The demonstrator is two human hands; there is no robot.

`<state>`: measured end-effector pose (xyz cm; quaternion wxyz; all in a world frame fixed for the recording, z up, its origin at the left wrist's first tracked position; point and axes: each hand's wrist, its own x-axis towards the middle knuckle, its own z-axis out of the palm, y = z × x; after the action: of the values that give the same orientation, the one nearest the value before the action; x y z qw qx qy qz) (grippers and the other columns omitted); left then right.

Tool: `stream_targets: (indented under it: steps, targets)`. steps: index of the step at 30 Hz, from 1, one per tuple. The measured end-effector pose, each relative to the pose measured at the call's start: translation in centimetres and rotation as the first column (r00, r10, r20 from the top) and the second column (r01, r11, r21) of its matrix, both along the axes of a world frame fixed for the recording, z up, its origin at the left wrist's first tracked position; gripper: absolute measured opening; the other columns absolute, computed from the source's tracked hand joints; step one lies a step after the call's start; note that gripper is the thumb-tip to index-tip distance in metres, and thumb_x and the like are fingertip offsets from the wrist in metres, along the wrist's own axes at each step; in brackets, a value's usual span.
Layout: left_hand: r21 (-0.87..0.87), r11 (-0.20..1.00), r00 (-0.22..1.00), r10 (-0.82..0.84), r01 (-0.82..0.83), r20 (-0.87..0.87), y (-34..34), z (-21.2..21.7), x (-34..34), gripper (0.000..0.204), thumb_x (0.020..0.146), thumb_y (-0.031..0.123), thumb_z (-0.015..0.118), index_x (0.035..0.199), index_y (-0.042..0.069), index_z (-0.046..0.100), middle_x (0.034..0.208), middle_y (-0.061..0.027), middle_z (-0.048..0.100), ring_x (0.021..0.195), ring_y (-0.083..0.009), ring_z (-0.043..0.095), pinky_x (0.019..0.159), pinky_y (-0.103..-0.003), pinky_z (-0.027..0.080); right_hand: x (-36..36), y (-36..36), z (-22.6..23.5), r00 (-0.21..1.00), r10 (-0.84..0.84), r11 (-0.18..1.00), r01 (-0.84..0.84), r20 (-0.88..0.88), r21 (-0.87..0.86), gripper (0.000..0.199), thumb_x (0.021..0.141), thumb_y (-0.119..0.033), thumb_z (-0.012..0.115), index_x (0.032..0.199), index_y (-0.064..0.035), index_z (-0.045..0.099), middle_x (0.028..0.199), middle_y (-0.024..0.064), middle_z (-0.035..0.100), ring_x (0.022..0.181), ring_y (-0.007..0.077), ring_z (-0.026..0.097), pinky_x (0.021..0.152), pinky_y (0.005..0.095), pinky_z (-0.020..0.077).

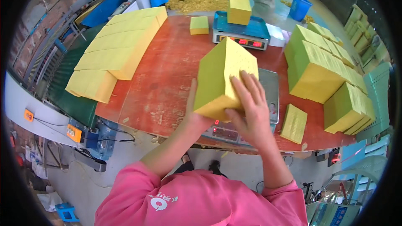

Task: The person is weighing and adjusting stacks of yellow paper on a digital scale in a factory setting.

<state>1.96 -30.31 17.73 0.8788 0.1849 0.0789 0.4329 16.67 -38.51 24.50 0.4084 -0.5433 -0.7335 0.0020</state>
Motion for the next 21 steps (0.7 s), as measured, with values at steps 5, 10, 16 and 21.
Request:
stream_targets:
  steps: [5, 10, 16, 21]
  targets:
    - [-0.062, 0.998, 0.998, -0.020, 0.024, 0.066, -0.5, -2.4, 5.2, 0.072, 0.099, 0.063, 0.025, 0.150, 0.013, 0.034, 0.150, -0.0118, 0.041, 0.136, -0.0313, 0.043, 0.112, -0.052, 0.036, 4.8, 2.5, 0.4, 0.991, -0.015, 0.993, 0.029, 0.130, -0.113, 0.063, 0.076, -0.012, 0.072, 0.136, -0.0086, 0.052, 0.140, 0.0227, 0.048, 0.130, 0.0436, 0.044, 0.107, 0.0471, 0.0392]
    - [-0.284, 0.895, 0.939, -0.319, 0.344, 0.131, -2.0, -5.2, 0.9, 0.071, 0.099, 0.061, 0.034, 0.143, 0.005, 0.043, 0.145, -0.0169, 0.047, 0.130, -0.0327, 0.049, 0.110, -0.048, 0.037, 6.3, 2.1, -1.2, 0.965, -0.096, 0.974, 0.142, 0.244, -0.177, 0.066, 0.073, -0.009, 0.071, 0.136, -0.0074, 0.053, 0.142, 0.0202, 0.049, 0.134, 0.0403, 0.042, 0.110, 0.0474, 0.0336]
    - [0.520, 0.843, 0.401, 0.433, 0.136, -0.807, 8.5, -3.8, -19.0, 0.050, 0.094, 0.040, 0.061, 0.127, 0.003, 0.059, 0.117, -0.0123, 0.068, 0.104, -0.0236, 0.067, 0.092, -0.039, 0.052, -0.7, 1.3, 1.8, 0.885, -0.256, 0.959, 0.283, 0.388, -0.012, 0.061, 0.074, -0.008, 0.070, 0.133, -0.0048, 0.054, 0.139, 0.0202, 0.050, 0.132, 0.0382, 0.045, 0.108, 0.0462, 0.0367]
    - [0.676, 0.622, -0.652, 0.708, 0.395, -0.270, 24.3, -3.9, -33.4, 0.079, 0.083, 0.057, 0.066, 0.140, 0.005, 0.047, 0.144, -0.0200, 0.046, 0.137, -0.0319, 0.038, 0.112, -0.046, 0.031, -8.2, 4.0, -0.1, 0.988, -0.130, 0.988, 0.137, -0.088, 0.077, 0.050, 0.075, -0.006, 0.061, 0.125, -0.0008, 0.060, 0.125, 0.0192, 0.061, 0.125, 0.0401, 0.053, 0.107, 0.0467, 0.0389]
